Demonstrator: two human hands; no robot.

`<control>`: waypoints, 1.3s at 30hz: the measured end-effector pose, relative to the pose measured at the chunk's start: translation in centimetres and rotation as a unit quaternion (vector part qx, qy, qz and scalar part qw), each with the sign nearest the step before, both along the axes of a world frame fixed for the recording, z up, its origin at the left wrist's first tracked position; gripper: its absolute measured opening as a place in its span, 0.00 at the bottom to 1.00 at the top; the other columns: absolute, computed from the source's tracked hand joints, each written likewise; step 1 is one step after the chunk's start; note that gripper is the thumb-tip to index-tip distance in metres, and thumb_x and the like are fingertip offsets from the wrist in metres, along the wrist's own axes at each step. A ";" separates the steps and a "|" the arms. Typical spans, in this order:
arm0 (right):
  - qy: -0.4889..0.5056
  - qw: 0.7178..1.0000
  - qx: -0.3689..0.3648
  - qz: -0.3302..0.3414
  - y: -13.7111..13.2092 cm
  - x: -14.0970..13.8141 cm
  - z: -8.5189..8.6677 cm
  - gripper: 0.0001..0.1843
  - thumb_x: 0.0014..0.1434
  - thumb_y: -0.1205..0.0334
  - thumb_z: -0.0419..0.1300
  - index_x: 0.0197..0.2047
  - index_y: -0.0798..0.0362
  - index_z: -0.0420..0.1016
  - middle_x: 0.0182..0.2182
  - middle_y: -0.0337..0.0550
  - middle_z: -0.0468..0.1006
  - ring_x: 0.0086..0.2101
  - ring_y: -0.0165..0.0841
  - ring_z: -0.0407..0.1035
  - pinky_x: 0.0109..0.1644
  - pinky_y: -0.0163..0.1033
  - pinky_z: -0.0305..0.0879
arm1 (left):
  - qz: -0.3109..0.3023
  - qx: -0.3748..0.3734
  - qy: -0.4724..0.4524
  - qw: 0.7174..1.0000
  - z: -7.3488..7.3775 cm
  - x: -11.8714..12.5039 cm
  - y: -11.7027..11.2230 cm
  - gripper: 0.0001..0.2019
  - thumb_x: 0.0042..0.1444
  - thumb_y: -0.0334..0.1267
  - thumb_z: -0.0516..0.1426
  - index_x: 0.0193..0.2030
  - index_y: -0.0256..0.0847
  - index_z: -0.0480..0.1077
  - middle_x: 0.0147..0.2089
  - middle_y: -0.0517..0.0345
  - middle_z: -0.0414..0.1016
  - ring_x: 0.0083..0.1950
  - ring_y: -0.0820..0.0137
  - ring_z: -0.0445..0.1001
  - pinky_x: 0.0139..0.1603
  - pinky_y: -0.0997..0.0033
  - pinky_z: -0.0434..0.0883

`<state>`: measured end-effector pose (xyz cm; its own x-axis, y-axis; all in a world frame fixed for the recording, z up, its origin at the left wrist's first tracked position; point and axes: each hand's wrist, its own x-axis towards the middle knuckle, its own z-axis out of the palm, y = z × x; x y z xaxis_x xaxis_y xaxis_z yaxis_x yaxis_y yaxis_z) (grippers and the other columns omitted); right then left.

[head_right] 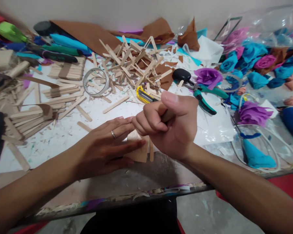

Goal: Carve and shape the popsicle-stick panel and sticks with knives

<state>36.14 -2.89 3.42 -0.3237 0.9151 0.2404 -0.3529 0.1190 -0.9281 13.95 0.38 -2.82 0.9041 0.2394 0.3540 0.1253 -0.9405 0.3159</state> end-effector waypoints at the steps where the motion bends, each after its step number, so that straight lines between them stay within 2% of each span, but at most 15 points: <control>1: -0.005 1.000 -0.001 -0.007 0.1 0.1 0.0 0.33 0.68 0.45 0.53 0.16 0.51 0.51 0.12 0.34 0.47 0.16 0.26 0.46 0.25 0.40 0.54 | -0.002 -0.007 0.000 1.000 0.0 0.0 0.0 0.25 0.68 0.50 0.61 0.68 0.47 0.73 0.74 0.39 0.67 0.75 0.43 0.65 0.73 0.35 0.67; 7: -0.017 1.000 0.004 0.005 -0.1 0.0 0.0 0.36 0.69 0.43 0.53 0.15 0.52 0.48 0.11 0.34 0.47 0.16 0.27 0.48 0.25 0.39 0.56 | -0.005 -0.024 0.013 1.000 0.2 0.3 -0.1 0.25 0.67 0.50 0.61 0.68 0.46 0.72 0.77 0.39 0.63 0.78 0.42 0.61 0.75 0.37 0.66; 9: -0.008 1.000 -0.011 -0.009 -0.1 -0.2 -0.1 0.36 0.67 0.42 0.55 0.15 0.52 0.47 0.11 0.34 0.46 0.16 0.26 0.46 0.25 0.38 0.55 | -0.006 -0.008 0.007 1.000 0.2 0.4 -0.3 0.24 0.68 0.48 0.61 0.68 0.43 0.72 0.75 0.40 0.66 0.78 0.45 0.61 0.76 0.40 0.66; 13: 0.039 0.994 -0.077 -0.061 0.5 -0.6 -0.4 0.36 0.65 0.41 0.56 0.15 0.51 0.47 0.11 0.33 0.42 0.15 0.25 0.40 0.21 0.37 0.48 | -0.010 0.004 -0.017 1.000 0.0 0.7 -0.6 0.21 0.71 0.45 0.59 0.66 0.41 0.73 0.67 0.47 0.76 0.79 0.54 0.62 0.80 0.48 0.63; 16: 0.072 0.989 -0.098 -0.079 0.7 -1.1 -0.5 0.37 0.64 0.38 0.57 0.15 0.50 0.47 0.11 0.32 0.39 0.14 0.25 0.38 0.18 0.38 0.43 | -0.005 0.002 -0.025 1.000 0.1 0.7 -0.8 0.19 0.72 0.45 0.58 0.64 0.39 0.74 0.65 0.47 0.78 0.78 0.55 0.63 0.80 0.51 0.62; 19: 0.072 0.989 -0.092 -0.091 0.3 -1.7 -0.3 0.37 0.64 0.41 0.59 0.15 0.51 0.45 0.11 0.32 0.41 0.15 0.25 0.40 0.21 0.39 0.44 | -0.001 0.001 -0.025 1.000 0.5 0.7 -0.8 0.16 0.71 0.43 0.59 0.61 0.41 0.76 0.65 0.51 0.78 0.77 0.56 0.65 0.80 0.52 0.62; 21: 0.055 0.990 -0.095 -0.087 0.0 -1.9 -0.1 0.36 0.63 0.45 0.61 0.15 0.51 0.45 0.12 0.32 0.42 0.16 0.25 0.41 0.23 0.39 0.46 | -0.001 0.010 -0.023 1.000 0.7 0.7 -0.8 0.17 0.71 0.44 0.59 0.62 0.40 0.75 0.65 0.52 0.78 0.76 0.57 0.66 0.81 0.53 0.62; 25: 0.038 0.994 -0.097 -0.044 0.0 -1.6 0.0 0.32 0.63 0.46 0.61 0.16 0.50 0.50 0.12 0.31 0.44 0.16 0.25 0.42 0.24 0.40 0.48 | 0.008 0.038 -0.022 0.999 0.7 0.6 -0.9 0.20 0.71 0.44 0.60 0.65 0.38 0.73 0.64 0.52 0.78 0.74 0.58 0.68 0.81 0.56 0.60; 28: 0.070 0.994 -0.073 -0.047 0.1 -1.6 -0.6 0.31 0.64 0.47 0.58 0.16 0.50 0.51 0.12 0.31 0.44 0.16 0.25 0.41 0.22 0.38 0.46 | 0.014 0.041 -0.017 0.999 0.5 0.5 -1.0 0.20 0.72 0.45 0.59 0.64 0.39 0.74 0.66 0.52 0.77 0.77 0.57 0.64 0.81 0.55 0.60; 31: 0.099 0.993 -0.014 -0.063 0.0 -1.7 -1.6 0.30 0.65 0.48 0.57 0.16 0.49 0.51 0.13 0.31 0.43 0.16 0.26 0.42 0.22 0.38 0.46 | 0.013 0.029 -0.001 0.999 0.2 0.4 -0.9 0.22 0.71 0.47 0.59 0.66 0.40 0.74 0.70 0.45 0.72 0.78 0.52 0.63 0.80 0.50 0.63; 33: 0.108 0.993 -0.003 -0.052 0.1 -1.6 -1.8 0.32 0.65 0.45 0.57 0.16 0.50 0.50 0.12 0.31 0.44 0.15 0.25 0.41 0.20 0.38 0.46 | 0.016 0.019 0.009 1.000 0.1 0.3 -0.7 0.23 0.69 0.49 0.60 0.66 0.42 0.74 0.73 0.39 0.68 0.77 0.48 0.64 0.77 0.45 0.67; 36: 0.127 0.991 -0.015 -0.050 0.1 -1.2 -0.9 0.35 0.66 0.40 0.54 0.16 0.50 0.48 0.11 0.30 0.43 0.13 0.24 0.39 0.18 0.36 0.44 | 0.021 0.012 0.020 1.000 -0.2 0.1 -0.6 0.23 0.68 0.50 0.61 0.67 0.46 0.74 0.76 0.38 0.64 0.76 0.46 0.65 0.73 0.40 0.70; 39: 0.120 0.989 -0.022 -0.086 -0.2 -1.0 0.7 0.36 0.65 0.44 0.58 0.16 0.52 0.45 0.12 0.30 0.42 0.14 0.23 0.38 0.20 0.36 0.44 | 0.019 0.003 -0.007 1.000 -0.6 0.0 -0.6 0.22 0.68 0.47 0.61 0.66 0.46 0.74 0.75 0.38 0.65 0.77 0.47 0.64 0.73 0.38 0.69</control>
<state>35.11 -3.09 4.10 -0.1016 0.9627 0.2509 -0.5413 0.1581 -0.8258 13.93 -0.22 -3.42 0.8898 0.2708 0.3672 0.1564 -0.9371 0.3121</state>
